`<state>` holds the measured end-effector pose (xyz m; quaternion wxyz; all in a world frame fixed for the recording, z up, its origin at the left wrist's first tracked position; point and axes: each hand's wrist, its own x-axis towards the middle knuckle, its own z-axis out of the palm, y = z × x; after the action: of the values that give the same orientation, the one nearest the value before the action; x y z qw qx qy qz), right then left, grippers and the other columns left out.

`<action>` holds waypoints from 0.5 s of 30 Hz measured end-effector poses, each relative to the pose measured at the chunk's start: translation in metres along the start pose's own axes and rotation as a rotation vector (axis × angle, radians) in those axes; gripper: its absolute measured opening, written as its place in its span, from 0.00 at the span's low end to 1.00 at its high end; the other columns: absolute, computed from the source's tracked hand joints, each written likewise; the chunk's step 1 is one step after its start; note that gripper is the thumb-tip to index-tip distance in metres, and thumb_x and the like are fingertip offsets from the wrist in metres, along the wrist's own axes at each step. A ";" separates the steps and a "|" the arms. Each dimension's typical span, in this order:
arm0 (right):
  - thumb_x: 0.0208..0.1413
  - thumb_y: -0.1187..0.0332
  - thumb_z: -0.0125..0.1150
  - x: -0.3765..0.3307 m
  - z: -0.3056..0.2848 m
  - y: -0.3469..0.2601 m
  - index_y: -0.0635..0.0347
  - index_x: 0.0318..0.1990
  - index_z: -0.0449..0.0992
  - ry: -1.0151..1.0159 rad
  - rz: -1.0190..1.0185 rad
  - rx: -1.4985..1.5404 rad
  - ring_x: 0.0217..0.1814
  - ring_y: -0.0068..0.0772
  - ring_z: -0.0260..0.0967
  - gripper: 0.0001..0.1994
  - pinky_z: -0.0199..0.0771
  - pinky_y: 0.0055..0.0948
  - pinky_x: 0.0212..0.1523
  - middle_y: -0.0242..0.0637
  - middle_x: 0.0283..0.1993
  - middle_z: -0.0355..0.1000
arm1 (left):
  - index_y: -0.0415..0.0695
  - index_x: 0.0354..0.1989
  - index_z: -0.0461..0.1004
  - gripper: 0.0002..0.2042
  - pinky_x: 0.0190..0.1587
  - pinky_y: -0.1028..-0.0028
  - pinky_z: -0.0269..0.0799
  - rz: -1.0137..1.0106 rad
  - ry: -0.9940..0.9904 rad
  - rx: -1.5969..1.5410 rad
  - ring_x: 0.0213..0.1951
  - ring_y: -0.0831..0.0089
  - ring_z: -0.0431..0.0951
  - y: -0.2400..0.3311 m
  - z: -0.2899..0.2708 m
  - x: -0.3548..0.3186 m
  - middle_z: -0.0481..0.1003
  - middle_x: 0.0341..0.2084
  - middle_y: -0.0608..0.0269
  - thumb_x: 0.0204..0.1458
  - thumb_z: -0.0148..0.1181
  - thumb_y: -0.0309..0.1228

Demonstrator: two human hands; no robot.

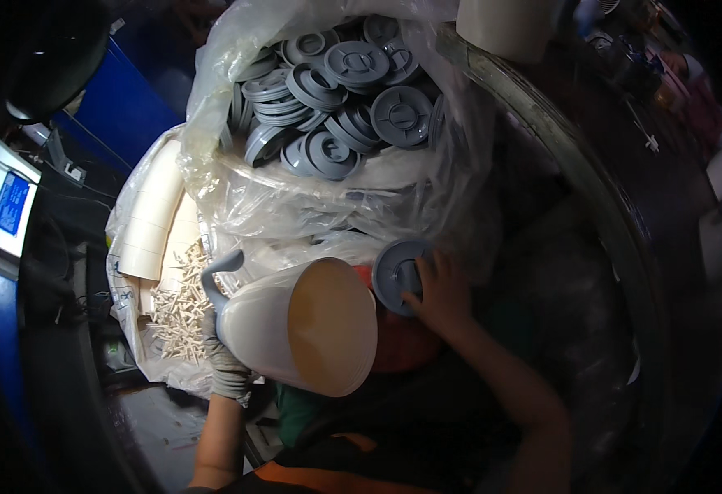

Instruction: The person assembles white plastic pitchers by inserting a white plastic component into the body, then attaching a gray lid. The person repeats this process for multiple units, placing finished pitchers on a nearby table.

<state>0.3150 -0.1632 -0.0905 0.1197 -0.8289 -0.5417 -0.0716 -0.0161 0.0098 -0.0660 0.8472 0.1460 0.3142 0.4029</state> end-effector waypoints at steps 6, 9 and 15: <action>0.47 0.53 0.64 0.016 -0.013 -0.024 0.59 0.56 0.65 -0.329 0.126 0.044 0.55 0.52 0.64 0.31 0.63 0.48 0.55 0.49 0.54 0.65 | 0.39 0.46 0.72 0.25 0.50 0.65 0.71 0.140 0.027 0.059 0.44 0.63 0.75 -0.006 0.007 -0.012 0.75 0.43 0.55 0.54 0.52 0.51; 0.47 0.56 0.63 0.031 -0.019 -0.033 0.61 0.58 0.64 -0.464 0.328 0.151 0.56 0.50 0.65 0.31 0.64 0.42 0.55 0.49 0.54 0.66 | 0.40 0.46 0.72 0.25 0.50 0.65 0.71 0.155 0.000 0.054 0.44 0.63 0.75 -0.004 0.000 -0.018 0.75 0.43 0.55 0.54 0.52 0.51; 0.46 0.59 0.60 -0.010 -0.055 -0.024 0.64 0.56 0.66 -0.055 0.452 1.488 0.55 0.42 0.66 0.29 0.64 0.38 0.56 0.46 0.52 0.67 | 0.38 0.46 0.71 0.23 0.48 0.66 0.72 0.242 0.025 0.157 0.42 0.65 0.76 -0.003 0.011 -0.044 0.76 0.41 0.55 0.54 0.54 0.47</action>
<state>0.2896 -0.1783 -0.0374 0.6426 -0.6223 -0.2680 0.3576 -0.0282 -0.0260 -0.0414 0.7744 0.2437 0.3355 0.4779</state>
